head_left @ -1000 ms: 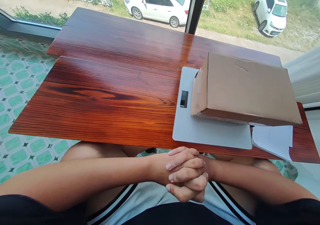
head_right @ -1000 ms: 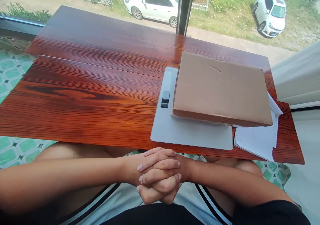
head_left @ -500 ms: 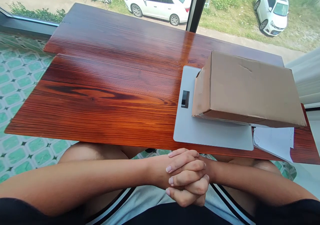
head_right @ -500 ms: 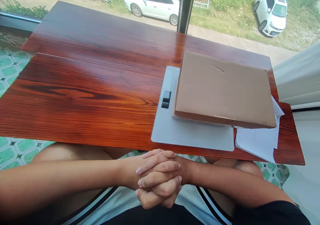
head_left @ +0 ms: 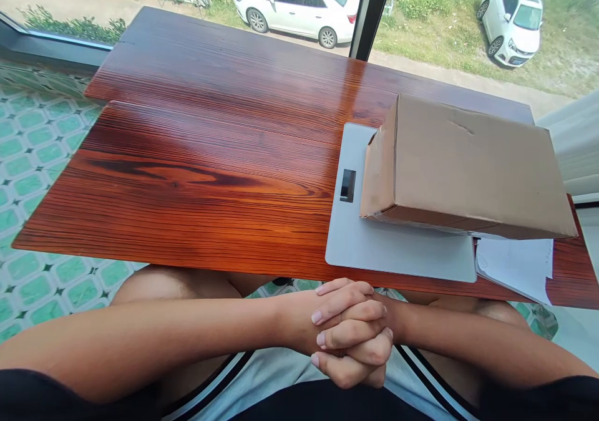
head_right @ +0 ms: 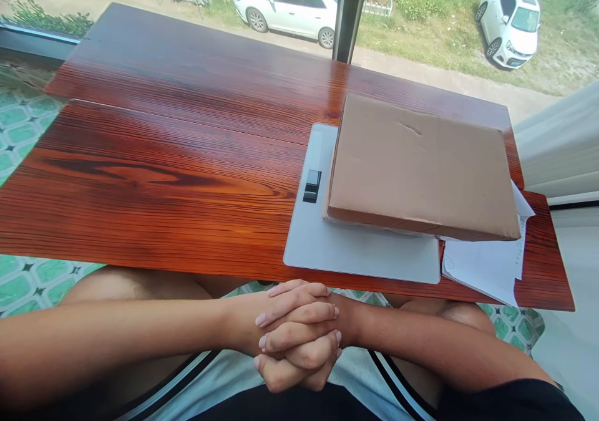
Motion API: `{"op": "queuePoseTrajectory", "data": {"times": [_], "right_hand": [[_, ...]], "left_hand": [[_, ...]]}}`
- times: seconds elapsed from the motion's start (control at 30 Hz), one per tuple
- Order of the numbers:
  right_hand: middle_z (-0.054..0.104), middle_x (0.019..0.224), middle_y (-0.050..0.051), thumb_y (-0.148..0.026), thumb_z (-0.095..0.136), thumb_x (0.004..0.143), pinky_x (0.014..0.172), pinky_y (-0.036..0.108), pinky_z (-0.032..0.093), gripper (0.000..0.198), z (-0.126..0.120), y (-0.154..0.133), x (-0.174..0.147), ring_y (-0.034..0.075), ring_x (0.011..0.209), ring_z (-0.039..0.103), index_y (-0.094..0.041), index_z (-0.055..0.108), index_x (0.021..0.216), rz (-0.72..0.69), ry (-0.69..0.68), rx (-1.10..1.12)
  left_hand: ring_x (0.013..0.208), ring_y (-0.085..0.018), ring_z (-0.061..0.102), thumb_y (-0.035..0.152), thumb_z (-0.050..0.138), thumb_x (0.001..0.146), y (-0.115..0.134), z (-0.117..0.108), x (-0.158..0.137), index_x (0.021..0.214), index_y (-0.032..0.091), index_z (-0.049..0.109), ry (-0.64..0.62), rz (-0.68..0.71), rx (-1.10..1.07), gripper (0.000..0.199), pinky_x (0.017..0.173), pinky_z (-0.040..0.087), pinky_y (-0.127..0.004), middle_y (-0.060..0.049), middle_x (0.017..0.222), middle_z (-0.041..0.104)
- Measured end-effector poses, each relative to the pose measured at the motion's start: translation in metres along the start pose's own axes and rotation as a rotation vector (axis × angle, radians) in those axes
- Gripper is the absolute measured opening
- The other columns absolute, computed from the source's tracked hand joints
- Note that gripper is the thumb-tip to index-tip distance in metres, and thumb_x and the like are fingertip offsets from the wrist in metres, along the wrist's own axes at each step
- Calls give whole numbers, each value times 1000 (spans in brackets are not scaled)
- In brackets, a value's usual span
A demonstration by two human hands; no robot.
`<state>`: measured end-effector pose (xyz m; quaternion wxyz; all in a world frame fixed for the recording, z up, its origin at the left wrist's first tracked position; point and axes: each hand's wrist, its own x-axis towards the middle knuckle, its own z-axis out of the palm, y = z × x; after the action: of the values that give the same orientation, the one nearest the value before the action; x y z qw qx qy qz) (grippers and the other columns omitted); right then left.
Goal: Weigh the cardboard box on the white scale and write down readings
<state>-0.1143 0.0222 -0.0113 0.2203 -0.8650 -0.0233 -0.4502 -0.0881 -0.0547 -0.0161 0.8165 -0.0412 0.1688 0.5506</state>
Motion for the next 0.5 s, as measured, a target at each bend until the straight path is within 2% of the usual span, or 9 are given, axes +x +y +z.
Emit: {"op": "queuePoseTrajectory", "data": {"times": [0.2,0.3,0.4,0.5], "right_hand": [[68,99,17,-35,64,87,78,58,62,22,-1,1,3,41,96,68,-28,70,107,-51,-29,11],[69,97,16,-39,69,83,77,57,62,32,-2,0,5,41,93,69,-27,67,113,-53,-20,27],[68,100,17,-41,70,81,79,57,61,39,-5,4,5,41,95,68,-26,65,117,-45,-52,47],[67,109,20,-40,71,80,83,60,59,49,-12,14,2,43,103,65,-25,62,127,-74,-206,72]], "left_hand": [[26,-11,0,57,57,95,2,0,-4,71,36,75,-45,-238,-169,37,35,45,-22,12,39,-5],[27,-8,-4,57,56,96,9,-3,-4,71,36,75,-109,-370,-280,37,34,43,-20,12,38,0],[26,-7,2,55,51,98,9,-6,4,77,34,76,-282,-427,-413,39,34,41,-16,11,38,17],[26,-5,18,54,55,95,-2,-8,17,91,32,77,-594,-458,-620,31,35,40,-12,10,45,38]]}}
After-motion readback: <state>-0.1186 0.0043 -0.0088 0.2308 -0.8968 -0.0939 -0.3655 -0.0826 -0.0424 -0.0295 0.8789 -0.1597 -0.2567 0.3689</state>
